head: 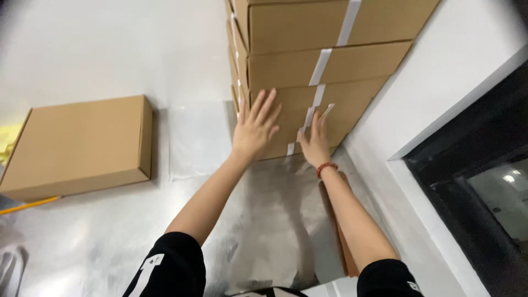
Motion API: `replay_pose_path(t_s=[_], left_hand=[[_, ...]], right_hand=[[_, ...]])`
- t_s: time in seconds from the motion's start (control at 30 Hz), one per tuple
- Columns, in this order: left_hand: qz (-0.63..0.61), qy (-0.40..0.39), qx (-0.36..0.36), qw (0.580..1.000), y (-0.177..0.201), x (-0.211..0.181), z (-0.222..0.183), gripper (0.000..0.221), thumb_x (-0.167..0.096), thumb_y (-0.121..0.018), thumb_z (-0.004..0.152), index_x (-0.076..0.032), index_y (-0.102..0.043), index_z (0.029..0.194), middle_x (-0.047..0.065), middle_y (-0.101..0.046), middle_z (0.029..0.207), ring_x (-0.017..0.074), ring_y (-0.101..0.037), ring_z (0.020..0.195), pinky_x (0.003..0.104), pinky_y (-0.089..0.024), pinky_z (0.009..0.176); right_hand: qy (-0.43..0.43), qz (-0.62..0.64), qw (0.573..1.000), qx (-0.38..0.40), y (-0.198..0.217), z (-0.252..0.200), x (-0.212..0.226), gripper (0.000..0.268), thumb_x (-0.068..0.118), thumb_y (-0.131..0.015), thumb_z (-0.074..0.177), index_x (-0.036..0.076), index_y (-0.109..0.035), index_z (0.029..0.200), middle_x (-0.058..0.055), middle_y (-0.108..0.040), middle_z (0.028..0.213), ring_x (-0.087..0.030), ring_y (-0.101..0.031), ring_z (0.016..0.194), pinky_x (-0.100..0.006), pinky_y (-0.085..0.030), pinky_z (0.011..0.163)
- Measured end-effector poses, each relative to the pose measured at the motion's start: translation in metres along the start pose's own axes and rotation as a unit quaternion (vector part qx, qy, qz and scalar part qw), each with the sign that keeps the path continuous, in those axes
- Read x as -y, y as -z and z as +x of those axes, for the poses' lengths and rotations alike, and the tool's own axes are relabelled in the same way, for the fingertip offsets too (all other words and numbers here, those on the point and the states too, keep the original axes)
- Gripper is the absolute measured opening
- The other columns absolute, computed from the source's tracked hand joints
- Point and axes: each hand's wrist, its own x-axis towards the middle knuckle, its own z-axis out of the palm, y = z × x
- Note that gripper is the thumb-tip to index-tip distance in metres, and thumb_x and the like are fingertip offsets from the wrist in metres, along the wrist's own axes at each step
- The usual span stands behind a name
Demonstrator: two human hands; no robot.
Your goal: The person places two plastic-wrapped clothing items, one red and one green, into a cardboard box. They close the box and tie it with a white ribbon, forming a bow. Finally, they write on a yellow sticky note with a pencil and attach it to the box.
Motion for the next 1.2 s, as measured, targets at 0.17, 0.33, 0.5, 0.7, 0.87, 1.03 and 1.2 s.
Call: replay_pose_path(t_s=[0.17, 0.33, 0.5, 0.7, 0.87, 1.03, 1.2], left_hand=[[-0.148, 0.084, 0.328, 0.929, -0.052, -0.023, -0.215, 0.074, -0.054, -0.056, 0.105, -0.031, -0.03, 0.17, 0.01, 0.011, 0.181, 0.0366, 0.008, 0.166, 0.06, -0.014, 0.133], [-0.157, 0.185, 0.451, 0.859, 0.029, 0.022, -0.364, 0.061, -0.059, -0.02, 0.113, -0.043, -0.011, 0.172, -0.004, 0.001, 0.182, 0.0228, 0.001, 0.167, 0.053, 0.002, 0.132], [-0.166, 0.284, 0.356, 0.875, 0.043, 0.059, -0.436, 0.06, -0.053, -0.035, 0.114, -0.037, -0.025, 0.17, -0.001, -0.013, 0.181, 0.0224, -0.011, 0.165, 0.051, -0.006, 0.133], [-0.2, 0.287, 0.33, 0.877, 0.048, 0.071, -0.443, 0.06, -0.047, -0.038, 0.114, -0.031, -0.028, 0.17, 0.003, -0.016, 0.18, 0.0252, -0.013, 0.165, 0.052, -0.009, 0.133], [-0.209, 0.206, 0.365, 0.884, 0.042, 0.1, -0.438, 0.065, -0.059, -0.03, 0.112, -0.033, -0.02, 0.171, 0.001, -0.01, 0.182, 0.0246, -0.006, 0.167, 0.055, -0.001, 0.133], [-0.265, 0.129, 0.391, 0.872, 0.026, 0.133, -0.435, 0.075, -0.063, -0.043, 0.106, -0.031, -0.023, 0.171, 0.004, -0.006, 0.182, 0.0295, -0.002, 0.168, 0.059, -0.001, 0.134], [-0.282, 0.085, 0.402, 0.867, 0.022, 0.158, -0.455, 0.078, -0.067, -0.037, 0.105, -0.034, -0.015, 0.172, 0.001, -0.003, 0.183, 0.026, 0.002, 0.169, 0.057, 0.001, 0.135]], right_hand=[[-0.115, -0.096, 0.931, 0.332, -0.128, -0.196, 0.017, 0.078, 0.07, -0.036, 0.106, 0.04, -0.011, 0.174, -0.011, -0.016, 0.18, -0.038, -0.01, 0.166, -0.077, -0.02, 0.122], [-0.105, -0.149, 0.943, 0.277, -0.119, -0.291, 0.129, 0.06, 0.051, -0.03, 0.115, 0.033, -0.023, 0.172, -0.004, -0.004, 0.183, -0.029, -0.002, 0.167, -0.064, 0.004, 0.128], [-0.063, -0.152, 0.956, 0.244, -0.134, -0.317, 0.156, 0.055, 0.045, -0.034, 0.115, 0.03, -0.035, 0.168, -0.004, -0.019, 0.181, -0.029, -0.014, 0.166, -0.065, -0.005, 0.128], [-0.08, -0.143, 0.962, 0.219, -0.169, -0.319, 0.192, 0.053, 0.037, -0.037, 0.116, 0.025, -0.037, 0.168, -0.003, -0.016, 0.182, -0.028, -0.01, 0.167, -0.065, 0.0, 0.128], [-0.066, -0.149, 0.961, 0.223, -0.212, -0.31, 0.238, 0.05, 0.036, -0.038, 0.115, 0.036, -0.039, 0.166, 0.0, -0.015, 0.182, -0.03, -0.006, 0.167, -0.072, 0.006, 0.123], [-0.068, -0.17, 0.935, 0.304, -0.264, -0.239, 0.28, 0.055, 0.044, -0.042, 0.109, 0.05, -0.035, 0.163, 0.004, -0.003, 0.183, -0.032, -0.002, 0.166, -0.081, 0.004, 0.12], [-0.07, -0.179, 0.925, 0.326, -0.308, -0.175, 0.298, 0.058, 0.049, -0.038, 0.109, 0.044, -0.032, 0.167, 0.007, 0.01, 0.183, -0.033, 0.004, 0.166, -0.08, -0.001, 0.122]])
